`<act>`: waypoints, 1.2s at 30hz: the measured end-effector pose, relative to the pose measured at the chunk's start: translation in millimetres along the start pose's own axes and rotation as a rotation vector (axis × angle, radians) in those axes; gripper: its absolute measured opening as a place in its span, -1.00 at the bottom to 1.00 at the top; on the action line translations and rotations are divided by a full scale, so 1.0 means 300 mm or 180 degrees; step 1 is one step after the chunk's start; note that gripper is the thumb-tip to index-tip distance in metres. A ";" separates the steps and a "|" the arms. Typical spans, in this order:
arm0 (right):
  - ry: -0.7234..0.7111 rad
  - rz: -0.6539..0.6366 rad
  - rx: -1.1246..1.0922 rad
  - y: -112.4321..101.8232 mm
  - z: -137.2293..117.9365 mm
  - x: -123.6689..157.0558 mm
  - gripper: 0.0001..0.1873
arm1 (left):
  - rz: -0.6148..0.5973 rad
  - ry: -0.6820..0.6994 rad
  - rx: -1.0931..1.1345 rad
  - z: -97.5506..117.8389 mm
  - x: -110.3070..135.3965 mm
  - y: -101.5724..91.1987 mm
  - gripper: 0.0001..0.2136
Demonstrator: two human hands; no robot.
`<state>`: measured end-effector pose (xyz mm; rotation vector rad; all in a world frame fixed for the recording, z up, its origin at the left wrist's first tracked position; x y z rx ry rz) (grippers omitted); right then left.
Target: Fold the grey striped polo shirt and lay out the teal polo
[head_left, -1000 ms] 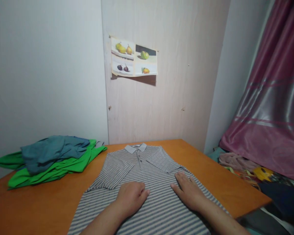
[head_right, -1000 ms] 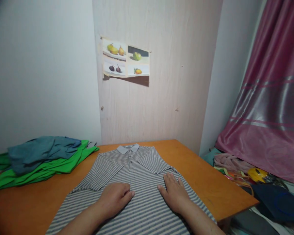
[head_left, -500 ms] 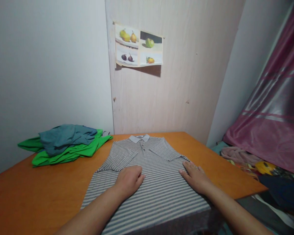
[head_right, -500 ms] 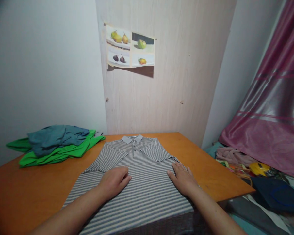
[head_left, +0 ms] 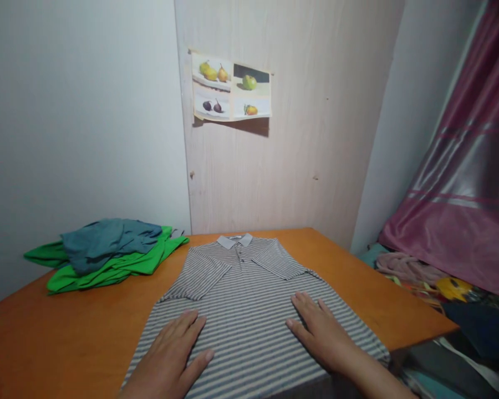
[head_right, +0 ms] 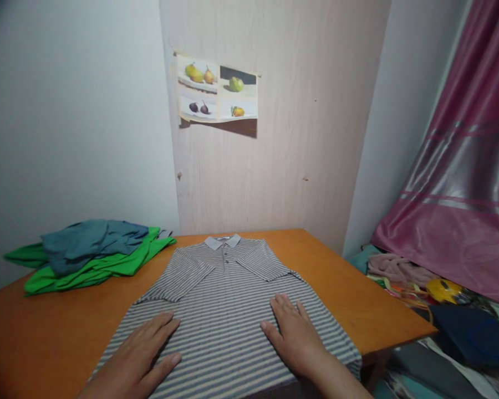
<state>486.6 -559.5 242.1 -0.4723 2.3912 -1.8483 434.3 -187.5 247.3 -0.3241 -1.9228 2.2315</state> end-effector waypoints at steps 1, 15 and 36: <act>0.0001 0.0028 0.0029 0.007 0.010 0.000 -0.20 | -0.0002 0.0000 0.0011 -0.004 0.014 0.005 -0.42; 0.0347 0.0545 0.0115 0.066 0.296 -0.012 -0.20 | -0.0333 -0.0183 0.0300 0.058 0.073 -0.065 -0.43; -0.0042 0.0092 -0.0069 0.004 -0.054 0.080 -0.23 | 0.0049 0.0001 0.0204 0.014 0.072 0.026 -0.43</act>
Point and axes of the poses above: each hand's wrist, its own x-axis away from the middle knuckle, its own y-axis out of the palm, z = x × y, the point moved 1 cm from there along -x, towards the middle knuckle, and after that the axes turned 12 degrees about -z, right-handed, at the moved point
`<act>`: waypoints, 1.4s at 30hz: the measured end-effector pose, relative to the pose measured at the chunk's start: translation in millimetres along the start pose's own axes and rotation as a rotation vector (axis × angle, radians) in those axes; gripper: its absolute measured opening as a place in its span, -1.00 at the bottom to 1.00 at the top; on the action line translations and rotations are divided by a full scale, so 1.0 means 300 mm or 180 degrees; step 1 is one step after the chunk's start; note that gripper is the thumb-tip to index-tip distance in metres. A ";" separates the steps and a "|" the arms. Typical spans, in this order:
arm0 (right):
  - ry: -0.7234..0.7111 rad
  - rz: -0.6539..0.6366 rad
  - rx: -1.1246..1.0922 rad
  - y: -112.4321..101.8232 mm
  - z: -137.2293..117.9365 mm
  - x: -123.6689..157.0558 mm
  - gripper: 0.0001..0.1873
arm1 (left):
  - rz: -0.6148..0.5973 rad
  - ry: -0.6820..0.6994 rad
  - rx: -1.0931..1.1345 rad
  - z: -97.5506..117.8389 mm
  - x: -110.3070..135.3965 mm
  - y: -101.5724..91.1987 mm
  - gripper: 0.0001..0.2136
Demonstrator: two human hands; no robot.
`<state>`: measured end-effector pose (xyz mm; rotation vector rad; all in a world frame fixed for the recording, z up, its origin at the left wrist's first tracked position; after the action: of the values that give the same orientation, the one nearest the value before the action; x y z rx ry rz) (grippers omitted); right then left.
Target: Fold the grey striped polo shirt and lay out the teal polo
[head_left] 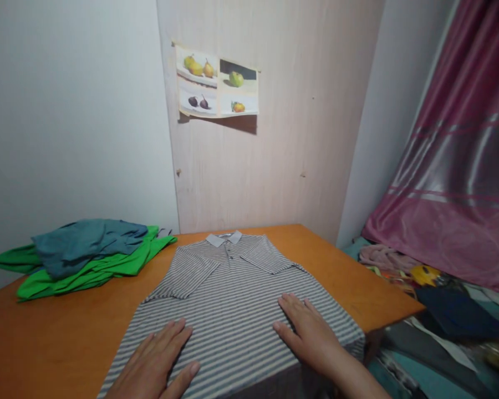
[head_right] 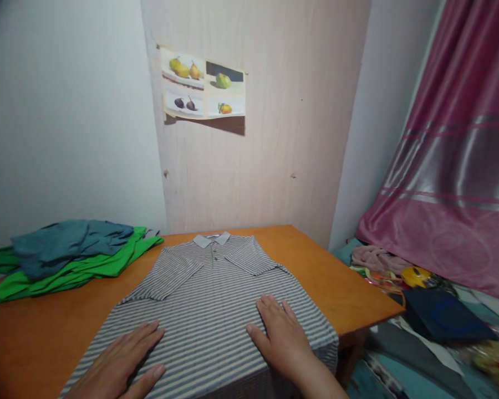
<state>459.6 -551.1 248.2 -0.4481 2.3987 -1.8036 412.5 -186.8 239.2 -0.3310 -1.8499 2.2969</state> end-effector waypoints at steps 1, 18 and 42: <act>0.0055 0.0031 0.0010 -0.002 0.024 0.000 -0.23 | 0.0026 0.0013 0.0003 0.001 0.000 0.000 -0.43; 0.0457 0.0324 0.0256 0.003 0.080 0.021 -0.22 | -0.0165 -0.0111 0.0095 0.121 0.003 -0.062 -0.45; -0.0037 0.1086 -0.0098 0.075 0.157 0.082 -0.42 | 0.0986 0.0447 0.0251 0.159 0.084 -0.051 -0.76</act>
<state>444.5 -596.1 215.4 -0.0445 2.3241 -1.6116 374.8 -221.5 262.3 -0.7957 -1.7375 2.4573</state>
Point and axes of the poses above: each hand's wrist, its own x-axis away from the middle knuckle, its own y-axis out of the palm, z = x × y, the point moved 1 cm from there along -x, towards the middle knuckle, and after that the axes turned 12 degrees about -z, right-handed, at the moved point
